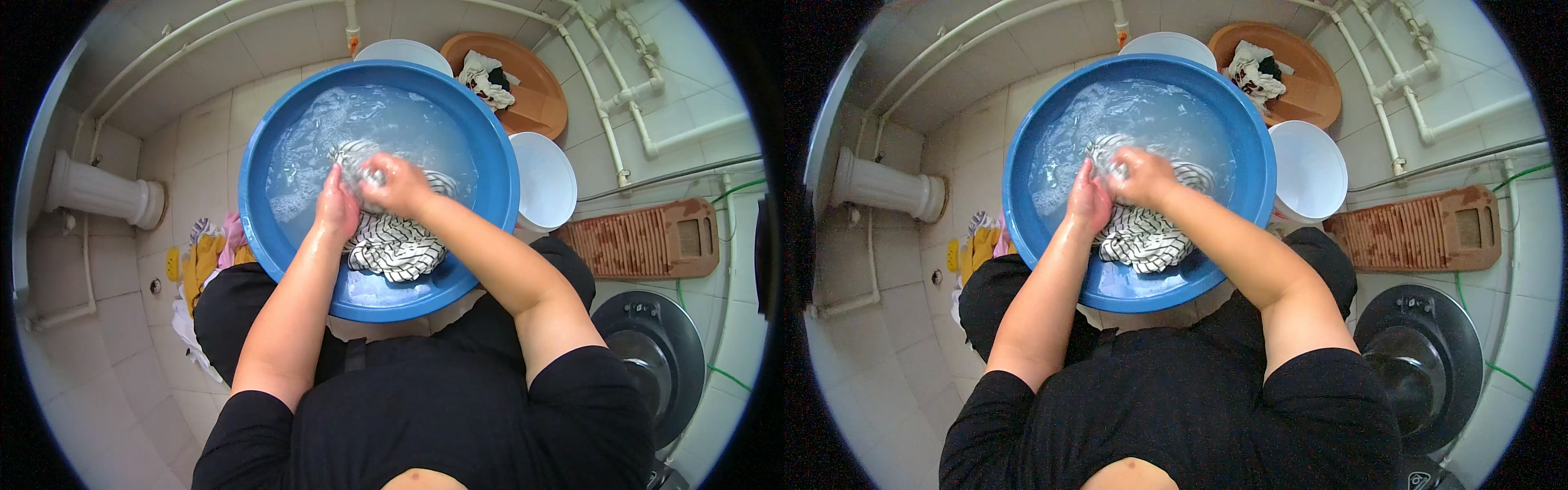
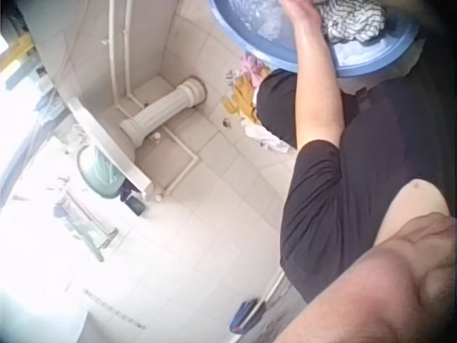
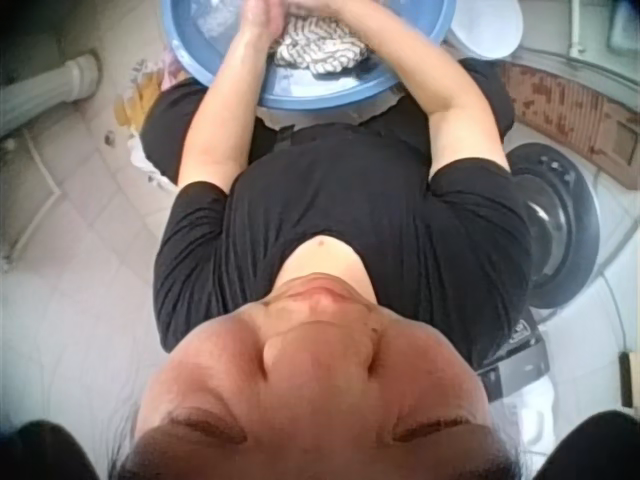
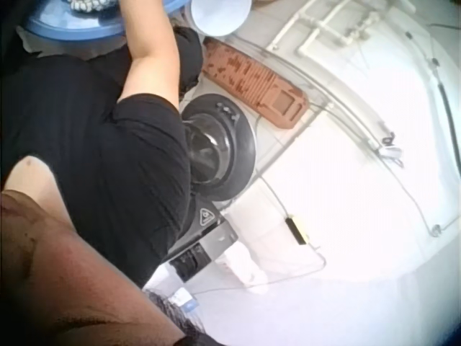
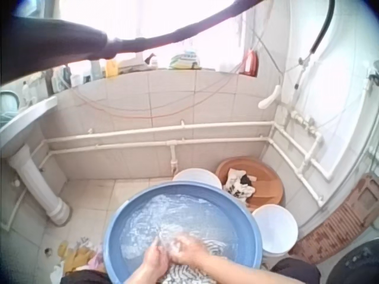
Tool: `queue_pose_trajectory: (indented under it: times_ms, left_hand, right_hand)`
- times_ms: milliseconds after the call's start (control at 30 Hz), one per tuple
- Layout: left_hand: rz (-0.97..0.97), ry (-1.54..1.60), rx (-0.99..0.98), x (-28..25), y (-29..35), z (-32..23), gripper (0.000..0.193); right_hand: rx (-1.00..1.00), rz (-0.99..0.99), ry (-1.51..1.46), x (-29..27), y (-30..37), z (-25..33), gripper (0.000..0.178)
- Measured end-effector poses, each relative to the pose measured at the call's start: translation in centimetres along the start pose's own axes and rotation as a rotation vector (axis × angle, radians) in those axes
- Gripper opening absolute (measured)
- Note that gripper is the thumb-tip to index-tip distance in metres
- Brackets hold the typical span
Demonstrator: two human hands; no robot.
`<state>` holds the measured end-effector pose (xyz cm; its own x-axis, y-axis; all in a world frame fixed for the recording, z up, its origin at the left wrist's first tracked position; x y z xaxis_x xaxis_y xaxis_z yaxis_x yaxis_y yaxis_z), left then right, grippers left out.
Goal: The person hand-washes a striped garment in a blue plastic basin filled with water. They repeatedly submerge, scrub, and wring the fabric by hand, occasionally using a washboard attached to the basin's rim to agitate the material.
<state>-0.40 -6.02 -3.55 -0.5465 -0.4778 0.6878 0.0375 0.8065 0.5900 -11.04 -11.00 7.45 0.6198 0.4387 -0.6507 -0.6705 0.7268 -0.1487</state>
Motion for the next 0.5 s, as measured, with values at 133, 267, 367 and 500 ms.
queue_pose_trajectory:
  times_ms: [133,267,367,500]
  left_hand:
    - [0.026,0.088,-0.293,2.2,3.0,-0.2,0.056]
    - [0.248,0.195,-0.257,3.3,2.6,0.5,0.04]
    - [0.251,0.09,-0.003,-0.5,-1.0,1.2,0.033]
    - [-0.169,-0.029,-0.056,3.7,3.5,1.8,0.032]
  right_hand:
    - [-0.476,0.071,-0.076,1.1,3.1,8.3,0.025]
    - [-0.705,-0.032,-0.045,2.1,4.5,10.0,0.019]
    - [-0.599,-0.191,0.063,1.3,3.2,6.8,0.017]
    - [-0.097,-0.368,0.025,-0.3,1.1,-0.8,0.021]
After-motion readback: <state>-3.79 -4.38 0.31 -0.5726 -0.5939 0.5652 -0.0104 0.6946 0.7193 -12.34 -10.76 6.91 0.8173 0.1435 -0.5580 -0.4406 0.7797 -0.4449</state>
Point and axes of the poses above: each hand's wrist, its own y-axis away from the middle knuckle, its own x-axis out of the palm, z = x × y, the point moved 6 cm from there along -y, towards the middle knuckle, and after that the axes turned 10 degrees about -x, right-handed, at the moved point
